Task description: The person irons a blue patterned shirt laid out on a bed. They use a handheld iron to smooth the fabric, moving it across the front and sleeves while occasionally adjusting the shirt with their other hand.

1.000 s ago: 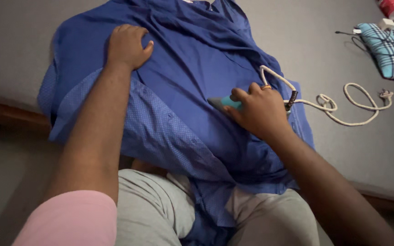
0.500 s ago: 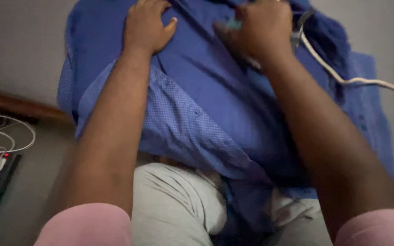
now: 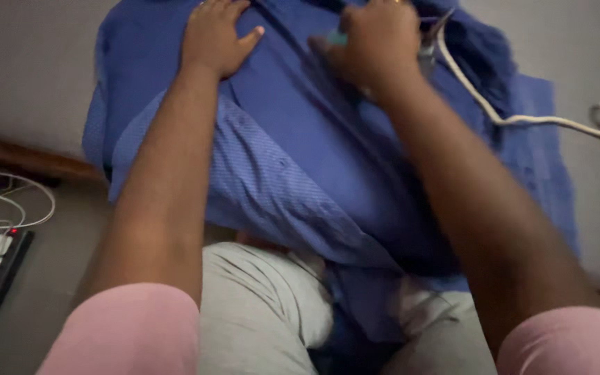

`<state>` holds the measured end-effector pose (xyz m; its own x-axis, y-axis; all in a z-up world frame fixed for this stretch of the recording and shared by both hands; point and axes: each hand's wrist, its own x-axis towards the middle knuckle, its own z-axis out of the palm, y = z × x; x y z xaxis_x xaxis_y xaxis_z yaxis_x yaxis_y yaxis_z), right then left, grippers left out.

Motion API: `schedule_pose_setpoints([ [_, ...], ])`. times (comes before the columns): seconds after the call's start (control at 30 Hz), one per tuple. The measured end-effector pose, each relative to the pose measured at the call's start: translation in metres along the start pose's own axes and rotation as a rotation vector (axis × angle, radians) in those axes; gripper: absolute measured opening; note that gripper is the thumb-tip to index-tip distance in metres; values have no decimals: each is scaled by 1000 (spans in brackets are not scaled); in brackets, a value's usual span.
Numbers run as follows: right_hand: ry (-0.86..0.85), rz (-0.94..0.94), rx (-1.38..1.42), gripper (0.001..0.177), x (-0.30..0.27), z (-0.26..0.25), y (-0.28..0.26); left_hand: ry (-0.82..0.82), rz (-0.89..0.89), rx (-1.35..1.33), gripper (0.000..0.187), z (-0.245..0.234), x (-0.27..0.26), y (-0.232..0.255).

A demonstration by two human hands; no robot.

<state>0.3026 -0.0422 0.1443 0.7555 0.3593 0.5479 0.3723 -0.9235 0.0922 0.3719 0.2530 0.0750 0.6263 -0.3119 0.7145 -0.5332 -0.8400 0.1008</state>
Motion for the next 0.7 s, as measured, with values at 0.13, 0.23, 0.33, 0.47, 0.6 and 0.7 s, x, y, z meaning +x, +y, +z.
schedule_pose_setpoints([
  [0.13,14,15,-105,54,-69,-55,-12,60,61,53,49,7,3,-7],
  [0.23,5,11,-79,43,-114,-88,-11,36,-4,18,37,-5,-3,6],
  [0.33,16,23,-54,39,-146,-109,-10,156,87,212,22,-16,-4,21],
  [0.47,-23,23,-55,36,-162,-123,-10,109,77,284,26,-18,-8,24],
  [0.6,-42,1,-55,42,-141,-121,-4,133,75,274,30,-12,-7,15],
  [0.7,-155,145,49,56,-109,-106,5,138,39,295,28,-8,-12,16],
])
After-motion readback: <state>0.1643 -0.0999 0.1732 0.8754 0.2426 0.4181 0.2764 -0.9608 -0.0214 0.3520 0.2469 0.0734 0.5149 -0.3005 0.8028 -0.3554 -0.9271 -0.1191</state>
